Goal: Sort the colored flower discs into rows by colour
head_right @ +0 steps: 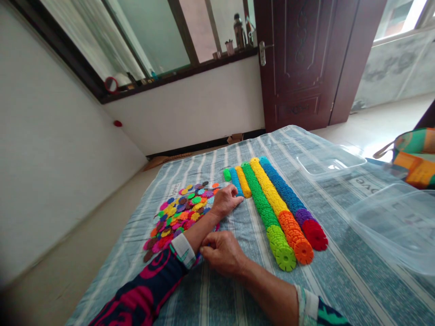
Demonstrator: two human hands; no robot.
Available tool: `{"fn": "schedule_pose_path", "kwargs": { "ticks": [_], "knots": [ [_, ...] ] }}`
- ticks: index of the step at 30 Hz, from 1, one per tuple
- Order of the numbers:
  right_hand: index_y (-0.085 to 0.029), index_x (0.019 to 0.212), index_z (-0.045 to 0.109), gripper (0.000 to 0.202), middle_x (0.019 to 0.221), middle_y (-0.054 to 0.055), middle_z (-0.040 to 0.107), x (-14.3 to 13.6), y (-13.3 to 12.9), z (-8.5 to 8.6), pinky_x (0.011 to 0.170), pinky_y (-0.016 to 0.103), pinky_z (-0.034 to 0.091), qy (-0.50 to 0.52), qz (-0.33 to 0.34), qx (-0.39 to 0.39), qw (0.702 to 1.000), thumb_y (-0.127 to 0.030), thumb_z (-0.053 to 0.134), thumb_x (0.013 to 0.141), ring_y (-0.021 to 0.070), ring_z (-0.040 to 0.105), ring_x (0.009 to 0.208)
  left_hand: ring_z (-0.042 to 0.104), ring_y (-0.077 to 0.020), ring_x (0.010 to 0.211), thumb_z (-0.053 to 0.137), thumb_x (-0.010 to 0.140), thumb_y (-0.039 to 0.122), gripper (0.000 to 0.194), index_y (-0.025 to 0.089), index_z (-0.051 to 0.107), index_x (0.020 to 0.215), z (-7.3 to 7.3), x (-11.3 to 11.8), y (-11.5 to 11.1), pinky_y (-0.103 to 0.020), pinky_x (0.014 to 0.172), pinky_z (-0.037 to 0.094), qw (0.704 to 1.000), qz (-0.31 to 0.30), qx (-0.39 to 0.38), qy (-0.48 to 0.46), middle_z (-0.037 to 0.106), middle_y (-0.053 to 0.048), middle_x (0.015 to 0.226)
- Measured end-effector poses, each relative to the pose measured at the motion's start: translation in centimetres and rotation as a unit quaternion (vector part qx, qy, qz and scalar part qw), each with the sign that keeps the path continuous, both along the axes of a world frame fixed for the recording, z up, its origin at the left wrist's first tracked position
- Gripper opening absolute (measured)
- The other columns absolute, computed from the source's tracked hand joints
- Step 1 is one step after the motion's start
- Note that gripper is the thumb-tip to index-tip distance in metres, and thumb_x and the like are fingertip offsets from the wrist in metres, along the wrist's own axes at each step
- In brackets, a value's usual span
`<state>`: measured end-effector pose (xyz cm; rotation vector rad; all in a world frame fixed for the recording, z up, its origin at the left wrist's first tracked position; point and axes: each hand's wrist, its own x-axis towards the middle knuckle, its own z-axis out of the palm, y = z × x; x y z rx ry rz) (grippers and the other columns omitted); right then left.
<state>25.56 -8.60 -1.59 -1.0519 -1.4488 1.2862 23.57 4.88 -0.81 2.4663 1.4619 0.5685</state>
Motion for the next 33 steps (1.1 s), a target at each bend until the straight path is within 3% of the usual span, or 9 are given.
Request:
{"fn": "schedule_pose_path", "kwargs": {
  "ticks": [33],
  "knots": [
    [-0.014,0.061,0.061,0.015,0.048,-0.005,0.049,-0.03,0.00,-0.31,0.044,0.017,0.028,0.005,-0.003,0.000,1.000,-0.012,0.052,0.073,0.0064,0.042,0.046,0.051,-0.0111,0.060,0.067,0.064,0.026,0.015,0.019,0.056,0.071,-0.09,-0.53,0.15,-0.023,0.060,0.038,0.998,-0.004,-0.024,-0.054,0.056,0.003,0.064]
  ]
}}
